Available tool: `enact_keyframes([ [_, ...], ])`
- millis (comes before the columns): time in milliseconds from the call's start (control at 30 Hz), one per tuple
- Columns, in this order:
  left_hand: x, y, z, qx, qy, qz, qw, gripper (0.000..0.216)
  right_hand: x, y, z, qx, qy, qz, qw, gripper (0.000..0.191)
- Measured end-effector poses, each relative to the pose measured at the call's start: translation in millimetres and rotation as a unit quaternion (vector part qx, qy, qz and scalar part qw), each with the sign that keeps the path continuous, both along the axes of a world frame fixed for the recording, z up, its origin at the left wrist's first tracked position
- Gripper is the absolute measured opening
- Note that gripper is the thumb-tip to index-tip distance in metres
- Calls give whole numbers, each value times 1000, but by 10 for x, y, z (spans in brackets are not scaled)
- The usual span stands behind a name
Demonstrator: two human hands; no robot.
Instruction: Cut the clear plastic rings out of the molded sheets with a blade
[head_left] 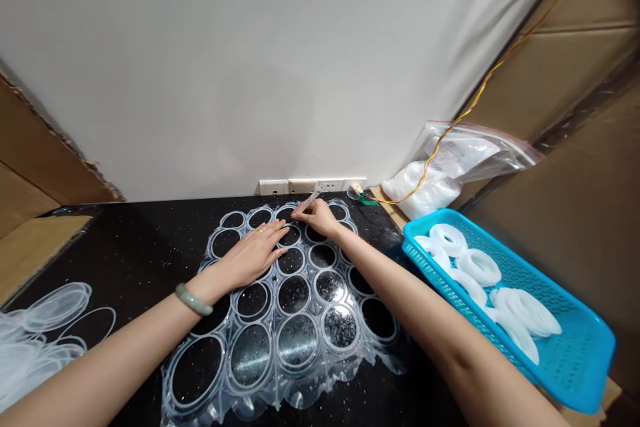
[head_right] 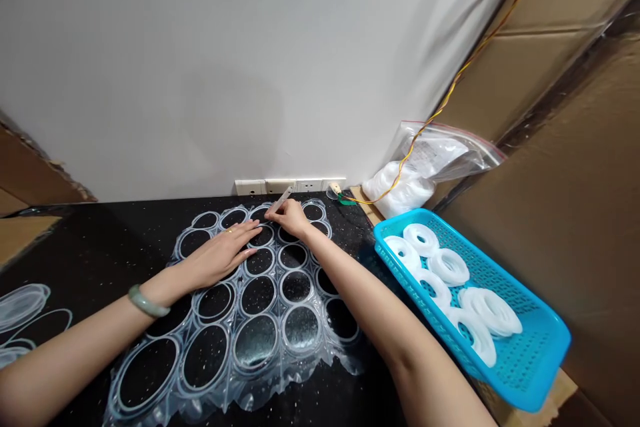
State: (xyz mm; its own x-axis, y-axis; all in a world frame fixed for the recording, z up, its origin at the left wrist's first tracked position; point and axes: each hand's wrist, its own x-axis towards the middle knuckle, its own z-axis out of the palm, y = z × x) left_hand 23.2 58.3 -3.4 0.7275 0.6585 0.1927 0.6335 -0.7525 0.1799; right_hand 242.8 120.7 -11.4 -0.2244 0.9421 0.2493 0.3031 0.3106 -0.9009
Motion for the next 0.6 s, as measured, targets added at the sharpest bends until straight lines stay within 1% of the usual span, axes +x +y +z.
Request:
enact_keyframes([
  [133, -94, 7, -24, 15, -19, -17, 1000, 47, 62, 28, -42, -19, 23, -1, 1000, 10],
  [233, -101, 23, -10, 15, -20, -12, 1000, 47, 61, 27, -21, -23, 44, 29, 998, 14],
  [333, -64, 38, -1, 34, -32, -17, 999, 42, 22, 28, -12, -30, 45, 57, 997, 17],
  [467, -27, 27, -26, 35, -51, -42, 997, 36, 0, 38, -34, -41, 42, 60, 996, 14],
  [600, -16, 13, -39, 26, -49, -41, 998, 37, 12, 48, -38, -34, 26, 61, 997, 11],
])
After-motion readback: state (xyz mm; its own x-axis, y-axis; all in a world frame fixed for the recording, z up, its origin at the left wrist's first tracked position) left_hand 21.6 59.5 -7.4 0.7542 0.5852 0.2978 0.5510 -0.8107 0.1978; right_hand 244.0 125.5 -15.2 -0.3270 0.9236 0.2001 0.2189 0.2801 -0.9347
